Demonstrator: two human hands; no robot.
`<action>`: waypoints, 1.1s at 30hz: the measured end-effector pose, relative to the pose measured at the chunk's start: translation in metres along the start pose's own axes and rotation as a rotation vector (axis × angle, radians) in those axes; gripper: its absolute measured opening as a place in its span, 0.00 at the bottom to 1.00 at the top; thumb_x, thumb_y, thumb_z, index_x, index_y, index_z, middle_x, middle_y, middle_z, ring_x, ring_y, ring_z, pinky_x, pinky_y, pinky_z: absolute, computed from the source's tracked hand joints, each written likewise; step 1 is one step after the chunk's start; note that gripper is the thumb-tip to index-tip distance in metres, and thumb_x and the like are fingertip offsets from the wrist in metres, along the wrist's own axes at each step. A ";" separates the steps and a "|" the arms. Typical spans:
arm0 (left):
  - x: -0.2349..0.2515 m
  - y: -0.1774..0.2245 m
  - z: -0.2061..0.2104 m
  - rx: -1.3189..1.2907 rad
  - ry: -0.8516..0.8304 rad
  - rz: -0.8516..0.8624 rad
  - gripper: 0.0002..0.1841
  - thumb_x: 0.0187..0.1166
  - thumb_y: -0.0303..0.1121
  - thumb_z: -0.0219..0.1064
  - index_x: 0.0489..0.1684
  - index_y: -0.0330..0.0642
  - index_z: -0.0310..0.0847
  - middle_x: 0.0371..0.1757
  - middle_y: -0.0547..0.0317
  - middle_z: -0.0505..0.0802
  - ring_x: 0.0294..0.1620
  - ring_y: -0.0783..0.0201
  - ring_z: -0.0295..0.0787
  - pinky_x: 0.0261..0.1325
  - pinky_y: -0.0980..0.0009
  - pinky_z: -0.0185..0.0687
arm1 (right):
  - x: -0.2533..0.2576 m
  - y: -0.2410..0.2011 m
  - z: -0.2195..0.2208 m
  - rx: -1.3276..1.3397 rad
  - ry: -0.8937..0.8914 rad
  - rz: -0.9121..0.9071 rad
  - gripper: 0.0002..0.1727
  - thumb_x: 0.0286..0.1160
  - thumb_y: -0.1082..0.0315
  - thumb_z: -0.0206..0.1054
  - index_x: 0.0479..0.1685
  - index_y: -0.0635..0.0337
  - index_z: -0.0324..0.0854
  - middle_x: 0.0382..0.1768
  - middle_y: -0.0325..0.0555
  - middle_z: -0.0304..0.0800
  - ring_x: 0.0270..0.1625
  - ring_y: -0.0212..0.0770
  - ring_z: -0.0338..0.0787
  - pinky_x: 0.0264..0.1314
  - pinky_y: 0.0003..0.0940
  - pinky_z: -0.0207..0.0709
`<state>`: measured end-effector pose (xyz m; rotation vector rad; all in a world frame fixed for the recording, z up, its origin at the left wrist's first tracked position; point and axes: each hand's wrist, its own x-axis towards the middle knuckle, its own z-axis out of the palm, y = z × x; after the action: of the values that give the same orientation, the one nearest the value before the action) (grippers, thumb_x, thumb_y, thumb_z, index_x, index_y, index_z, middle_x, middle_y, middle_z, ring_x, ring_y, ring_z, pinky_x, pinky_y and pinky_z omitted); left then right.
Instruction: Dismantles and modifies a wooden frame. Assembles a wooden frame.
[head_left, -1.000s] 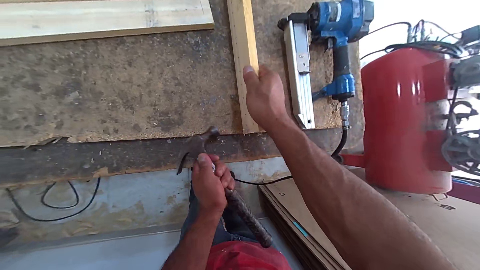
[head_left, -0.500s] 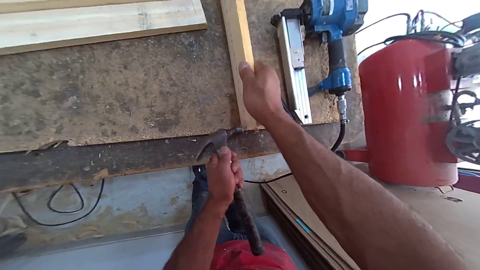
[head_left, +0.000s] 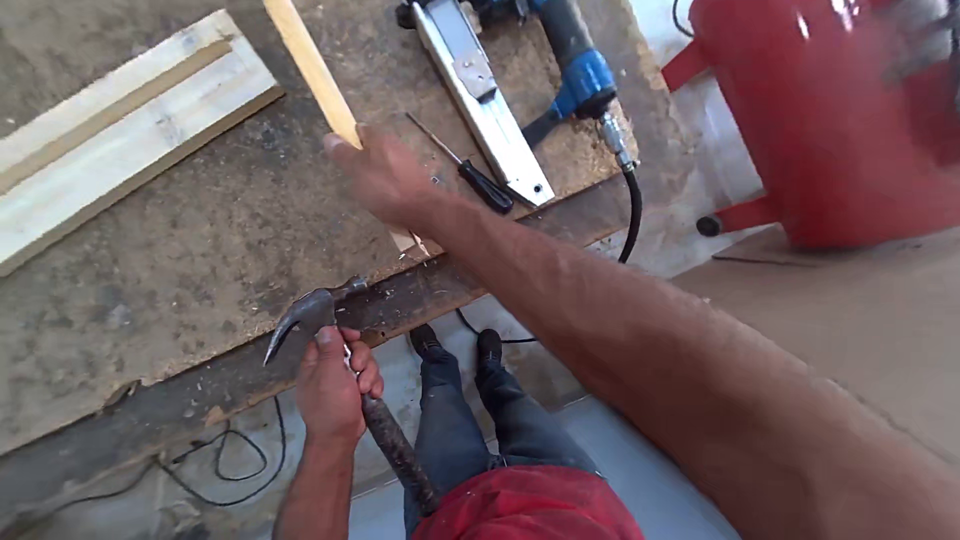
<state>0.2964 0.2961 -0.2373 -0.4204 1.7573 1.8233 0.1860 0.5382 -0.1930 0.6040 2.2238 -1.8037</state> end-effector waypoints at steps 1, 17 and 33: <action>0.002 0.005 -0.002 0.052 0.006 0.006 0.23 0.96 0.51 0.38 0.50 0.45 0.75 0.16 0.67 0.72 0.05 0.71 0.65 0.06 0.73 0.74 | -0.002 0.003 -0.012 0.062 -0.088 -0.006 0.30 0.96 0.48 0.43 0.74 0.66 0.72 0.63 0.62 0.85 0.66 0.53 0.87 0.66 0.56 0.80; 0.138 0.115 0.023 1.565 0.266 0.431 0.23 0.84 0.49 0.67 0.65 0.39 0.84 0.52 0.33 0.92 0.54 0.30 0.89 0.57 0.24 0.75 | -0.064 0.069 -0.062 -0.837 0.240 -0.079 0.10 0.81 0.69 0.58 0.46 0.64 0.84 0.45 0.59 0.88 0.54 0.59 0.89 0.49 0.54 0.83; 0.135 0.134 0.164 0.711 0.205 0.277 0.24 0.78 0.36 0.70 0.72 0.43 0.72 0.55 0.51 0.91 0.50 0.61 0.94 0.52 0.56 0.94 | -0.203 0.152 0.025 0.105 0.255 0.090 0.17 0.89 0.53 0.58 0.67 0.39 0.87 0.35 0.28 0.91 0.29 0.26 0.86 0.33 0.30 0.85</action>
<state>0.1357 0.4845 -0.1939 -0.0753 2.5487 1.2120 0.4324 0.5025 -0.2485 0.9900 2.2239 -1.8987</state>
